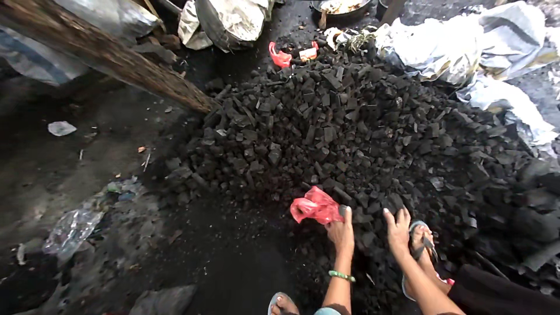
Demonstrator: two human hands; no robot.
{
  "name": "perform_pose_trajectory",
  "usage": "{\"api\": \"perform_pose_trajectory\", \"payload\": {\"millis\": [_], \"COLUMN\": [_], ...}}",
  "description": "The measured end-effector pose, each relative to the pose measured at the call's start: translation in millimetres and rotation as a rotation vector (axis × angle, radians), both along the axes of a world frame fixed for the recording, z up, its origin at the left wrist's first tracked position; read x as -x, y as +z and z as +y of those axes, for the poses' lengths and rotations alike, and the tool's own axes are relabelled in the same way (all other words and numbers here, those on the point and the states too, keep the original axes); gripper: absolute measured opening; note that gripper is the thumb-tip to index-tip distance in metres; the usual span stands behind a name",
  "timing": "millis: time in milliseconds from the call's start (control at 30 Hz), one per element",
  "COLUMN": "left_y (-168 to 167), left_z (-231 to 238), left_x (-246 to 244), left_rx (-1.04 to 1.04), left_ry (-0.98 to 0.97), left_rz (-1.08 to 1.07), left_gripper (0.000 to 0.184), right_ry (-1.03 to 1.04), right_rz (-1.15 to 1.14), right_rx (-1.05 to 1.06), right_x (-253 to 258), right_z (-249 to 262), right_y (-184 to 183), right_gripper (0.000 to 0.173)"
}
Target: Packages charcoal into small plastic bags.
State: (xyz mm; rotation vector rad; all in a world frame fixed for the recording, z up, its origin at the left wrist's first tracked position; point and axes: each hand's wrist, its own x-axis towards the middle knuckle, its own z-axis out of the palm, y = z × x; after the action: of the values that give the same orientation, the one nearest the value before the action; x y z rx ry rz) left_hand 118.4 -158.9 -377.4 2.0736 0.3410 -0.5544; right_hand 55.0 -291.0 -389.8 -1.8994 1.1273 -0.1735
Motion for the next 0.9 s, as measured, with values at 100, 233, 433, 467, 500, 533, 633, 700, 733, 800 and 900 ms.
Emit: {"api": "perform_pose_trajectory", "payload": {"millis": [100, 233, 433, 467, 500, 533, 633, 700, 733, 800, 900], "left_y": [1.6, 3.8, -7.3, -7.5, -9.2, -12.6, -8.7, -5.4, -5.4, 1.0, 23.7], "left_z": [-19.7, -24.1, 8.0, 12.9, 17.2, 19.5, 12.7, 5.6, 1.9, -7.2, -23.7], "left_x": [28.2, 33.1, 19.1, 17.1, 16.3, 17.5, 21.4, 26.1, 28.3, 32.3, 37.9], "left_rx": [0.029, 0.087, 0.008, -0.011, 0.012, 0.034, 0.025, 0.046, 0.071, 0.143, 0.103], "left_ry": [0.066, 0.155, 0.071, 0.075, 0.099, 0.125, 0.135, 0.137, 0.137, 0.133, 0.079], "left_rz": [-0.173, -0.141, -0.062, -0.007, 0.054, 0.088, 0.095, 0.042, 0.004, -0.041, -0.066], "left_gripper": [0.058, 0.054, 0.057, 0.059, 0.061, 0.062, 0.062, 0.059, 0.056, 0.053, 0.053], "right_ry": [-0.035, -0.005, 0.171, 0.158, 0.138, 0.122, 0.133, 0.110, 0.083, 0.009, -0.116], "right_rz": [-0.082, -0.158, -0.066, -0.042, -0.028, -0.029, -0.072, -0.124, -0.146, -0.204, -0.349], "right_rx": [0.063, 0.125, 0.100, 0.083, 0.059, 0.044, 0.065, 0.058, 0.035, -0.043, -0.226], "right_x": [2.7, 8.6, 6.8, 2.9, -0.3, -1.9, 1.6, 8.4, 10.9, 12.0, 2.4], "right_z": [18.7, 38.0, 31.8, 30.2, 30.3, 32.4, 47.2, 55.8, 58.1, 59.8, 54.9], "right_y": [-2.3, -0.1, -14.5, -14.2, -12.4, -10.4, -4.8, -1.3, 1.3, 7.8, 18.5], "right_gripper": [0.063, 0.064, 0.061, 0.061, 0.061, 0.060, 0.056, 0.054, 0.055, 0.057, 0.058]}}
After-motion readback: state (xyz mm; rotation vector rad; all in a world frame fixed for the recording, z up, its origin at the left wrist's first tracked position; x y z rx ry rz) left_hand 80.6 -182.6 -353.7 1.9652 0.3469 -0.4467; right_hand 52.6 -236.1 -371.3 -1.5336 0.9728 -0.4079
